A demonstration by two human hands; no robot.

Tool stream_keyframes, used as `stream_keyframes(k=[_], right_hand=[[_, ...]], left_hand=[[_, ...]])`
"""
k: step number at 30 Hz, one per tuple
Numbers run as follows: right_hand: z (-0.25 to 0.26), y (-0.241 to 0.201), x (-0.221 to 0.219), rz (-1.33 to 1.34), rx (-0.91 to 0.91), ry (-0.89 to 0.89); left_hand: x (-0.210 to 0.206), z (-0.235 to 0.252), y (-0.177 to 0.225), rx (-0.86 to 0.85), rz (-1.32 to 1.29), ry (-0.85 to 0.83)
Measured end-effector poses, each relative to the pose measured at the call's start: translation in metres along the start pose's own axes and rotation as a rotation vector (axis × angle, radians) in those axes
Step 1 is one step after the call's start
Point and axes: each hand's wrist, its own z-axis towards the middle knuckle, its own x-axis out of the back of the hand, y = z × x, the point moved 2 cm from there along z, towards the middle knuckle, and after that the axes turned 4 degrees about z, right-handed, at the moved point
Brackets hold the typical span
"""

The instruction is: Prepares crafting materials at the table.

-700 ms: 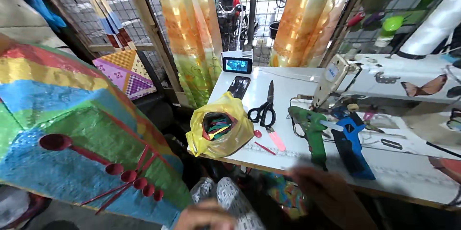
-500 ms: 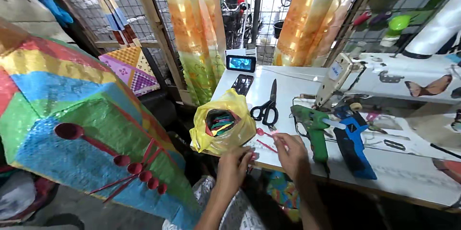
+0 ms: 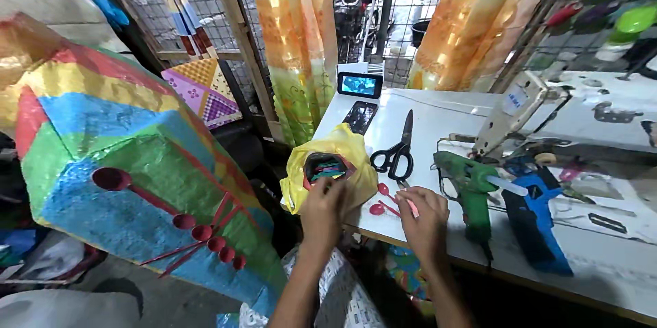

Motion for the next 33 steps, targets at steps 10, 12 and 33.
stream_keyframes(k=[10, 12, 33], right_hand=[[0.0, 0.0, 0.003, 0.017, -0.024, -0.022], [0.0, -0.001, 0.003, 0.019, -0.027, -0.027], [-0.002, 0.001, 0.002, 0.054, 0.006, -0.052]], left_hand=[[-0.014, 0.076, -0.052, 0.172, 0.493, -0.484], [-0.013, 0.079, -0.048, 0.171, 0.537, -0.513], [-0.015, 0.078, -0.064, -0.114, 0.616, -0.584]])
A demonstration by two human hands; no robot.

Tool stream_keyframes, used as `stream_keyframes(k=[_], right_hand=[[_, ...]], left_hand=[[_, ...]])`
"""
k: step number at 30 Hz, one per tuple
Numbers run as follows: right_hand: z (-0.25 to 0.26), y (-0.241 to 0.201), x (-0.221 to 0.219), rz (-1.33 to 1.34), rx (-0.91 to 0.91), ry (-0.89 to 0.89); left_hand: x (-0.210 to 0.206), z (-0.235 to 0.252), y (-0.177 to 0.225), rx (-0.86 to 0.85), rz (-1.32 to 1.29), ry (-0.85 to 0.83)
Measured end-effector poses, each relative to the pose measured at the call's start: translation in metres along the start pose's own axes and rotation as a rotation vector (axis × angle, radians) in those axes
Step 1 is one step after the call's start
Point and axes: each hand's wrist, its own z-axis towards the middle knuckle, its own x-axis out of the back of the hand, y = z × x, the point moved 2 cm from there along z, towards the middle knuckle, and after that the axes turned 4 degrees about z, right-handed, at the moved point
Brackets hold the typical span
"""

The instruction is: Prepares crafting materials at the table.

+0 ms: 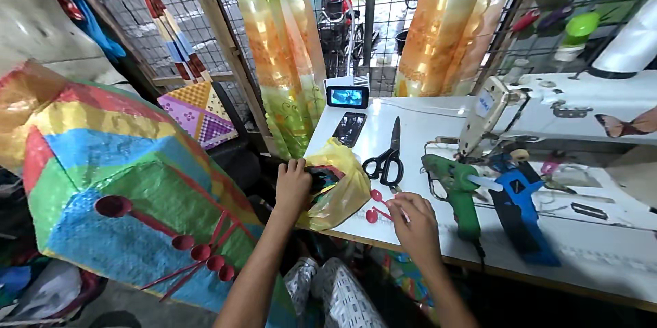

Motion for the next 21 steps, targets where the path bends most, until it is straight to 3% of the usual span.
stream_keyframes(k=[4, 9, 12, 17, 21], right_hand=[[0.0, 0.0, 0.0, 0.003, 0.002, 0.001], [0.0, 0.0, 0.0, -0.002, 0.006, 0.005], [0.0, 0.001, 0.001, 0.02, 0.009, 0.019], [-0.002, -0.004, 0.003, 0.119, 0.06, 0.097], [-0.023, -0.045, 0.004, 0.459, -0.001, -0.066]], left_hand=[[0.004, -0.004, 0.0, -0.039, 0.009, 0.074], [0.015, -0.018, 0.001, -0.165, -0.167, 0.328], [0.033, -0.034, -0.004, -0.091, -0.489, 0.273], [0.032, -0.076, -0.006, 0.197, -1.348, 0.298], [0.019, -0.122, 0.037, 0.213, -1.511, 0.49]])
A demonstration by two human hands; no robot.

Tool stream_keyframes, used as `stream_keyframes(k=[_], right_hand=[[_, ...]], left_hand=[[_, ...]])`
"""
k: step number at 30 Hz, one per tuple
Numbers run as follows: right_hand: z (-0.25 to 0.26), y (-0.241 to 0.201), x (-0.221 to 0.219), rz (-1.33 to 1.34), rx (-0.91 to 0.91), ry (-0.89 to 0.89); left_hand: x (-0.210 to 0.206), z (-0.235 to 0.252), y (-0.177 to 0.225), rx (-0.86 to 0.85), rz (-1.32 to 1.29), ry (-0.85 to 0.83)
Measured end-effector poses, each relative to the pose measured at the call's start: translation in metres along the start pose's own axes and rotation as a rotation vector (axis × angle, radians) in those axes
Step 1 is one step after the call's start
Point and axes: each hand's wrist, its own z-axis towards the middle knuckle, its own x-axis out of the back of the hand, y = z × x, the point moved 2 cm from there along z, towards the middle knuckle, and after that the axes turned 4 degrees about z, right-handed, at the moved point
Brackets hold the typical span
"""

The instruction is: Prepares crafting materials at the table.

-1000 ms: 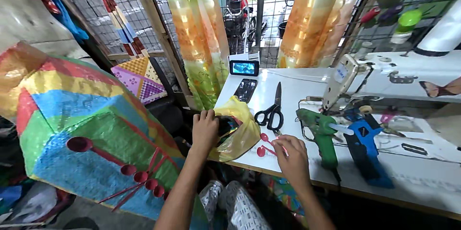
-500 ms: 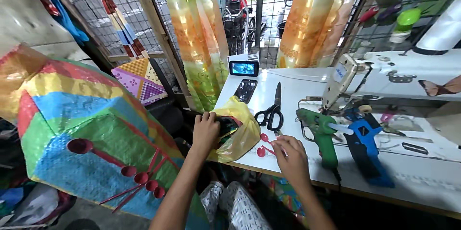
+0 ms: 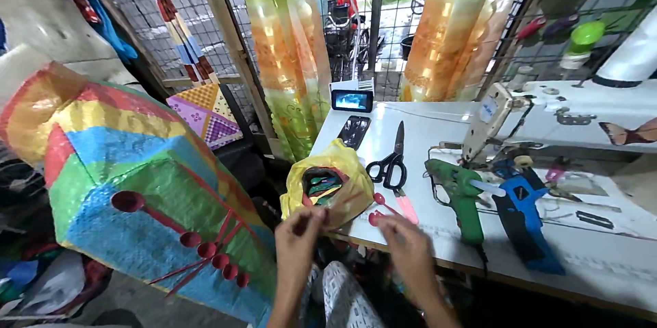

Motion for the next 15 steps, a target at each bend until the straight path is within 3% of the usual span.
stream_keyframes(k=[3, 6, 9, 12, 15], right_hand=[[-0.026, -0.029, -0.028, 0.36, -0.123, -0.123], [-0.036, -0.042, -0.038, 0.508, -0.265, -0.103], [-0.039, -0.042, -0.034, 0.449, -0.295, -0.166], [-0.035, -0.041, -0.017, 0.198, -0.286, -0.455], [-0.038, -0.036, -0.01, 0.064, -0.183, -0.797]], left_hand=[[-0.026, -0.052, -0.01, -0.23, 0.066, 0.063], [-0.037, -0.082, -0.021, -0.438, 0.27, 0.11], [-0.026, -0.097, -0.021, -0.472, 0.46, 0.113], [-0.006, -0.105, -0.004, -0.485, 0.61, 0.134], [0.007, -0.106, 0.003, -0.438, 0.753, -0.137]])
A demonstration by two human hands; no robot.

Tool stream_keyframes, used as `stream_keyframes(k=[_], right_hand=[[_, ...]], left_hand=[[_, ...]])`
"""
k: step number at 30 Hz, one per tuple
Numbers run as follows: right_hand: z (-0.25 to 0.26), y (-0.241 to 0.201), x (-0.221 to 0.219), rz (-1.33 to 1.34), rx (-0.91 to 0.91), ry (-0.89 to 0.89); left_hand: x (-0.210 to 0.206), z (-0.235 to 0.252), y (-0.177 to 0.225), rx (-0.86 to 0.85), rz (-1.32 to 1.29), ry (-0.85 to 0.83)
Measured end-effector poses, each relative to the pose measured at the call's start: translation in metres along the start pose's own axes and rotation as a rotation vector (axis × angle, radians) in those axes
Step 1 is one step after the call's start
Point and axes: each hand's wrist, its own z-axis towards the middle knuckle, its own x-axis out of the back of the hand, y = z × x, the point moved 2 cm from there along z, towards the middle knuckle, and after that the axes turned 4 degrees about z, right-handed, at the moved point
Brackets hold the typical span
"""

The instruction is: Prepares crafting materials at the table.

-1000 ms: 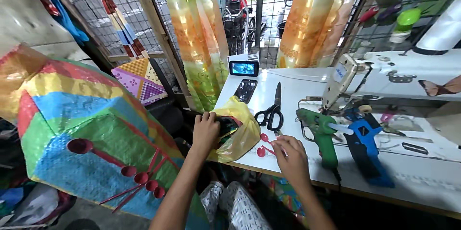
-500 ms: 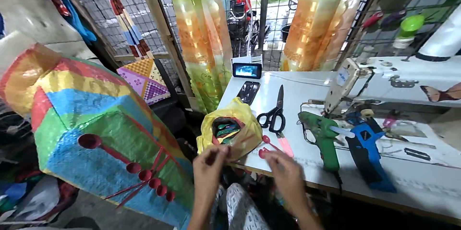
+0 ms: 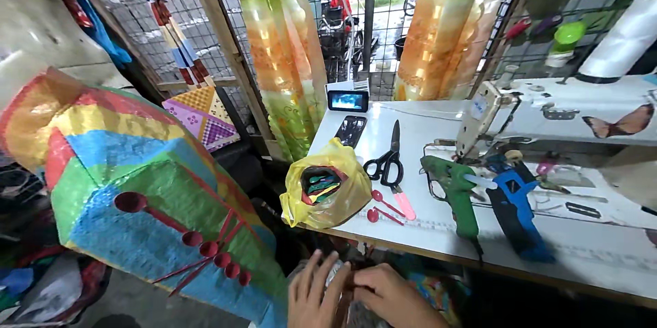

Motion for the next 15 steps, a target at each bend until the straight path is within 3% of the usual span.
stream_keyframes(k=[2, 4, 7, 11, 15], right_hand=[[-0.003, 0.005, -0.002, -0.016, 0.026, -0.115], [-0.007, 0.006, -0.003, 0.049, 0.004, -0.218], [-0.013, 0.01, -0.002, 0.117, -0.036, -0.3], [-0.013, 0.014, 0.003, 0.124, -0.176, -0.231], [-0.012, 0.012, 0.004, 0.12, -0.192, -0.225]], left_hand=[[0.002, -0.003, -0.006, 0.106, -0.168, -0.293], [0.002, -0.005, -0.014, 0.264, -0.407, -0.431], [0.003, -0.011, -0.021, 0.381, -0.571, -0.468], [0.0, -0.016, -0.025, 0.389, -0.614, -0.507], [-0.006, -0.018, -0.024, 0.412, -0.674, -0.527]])
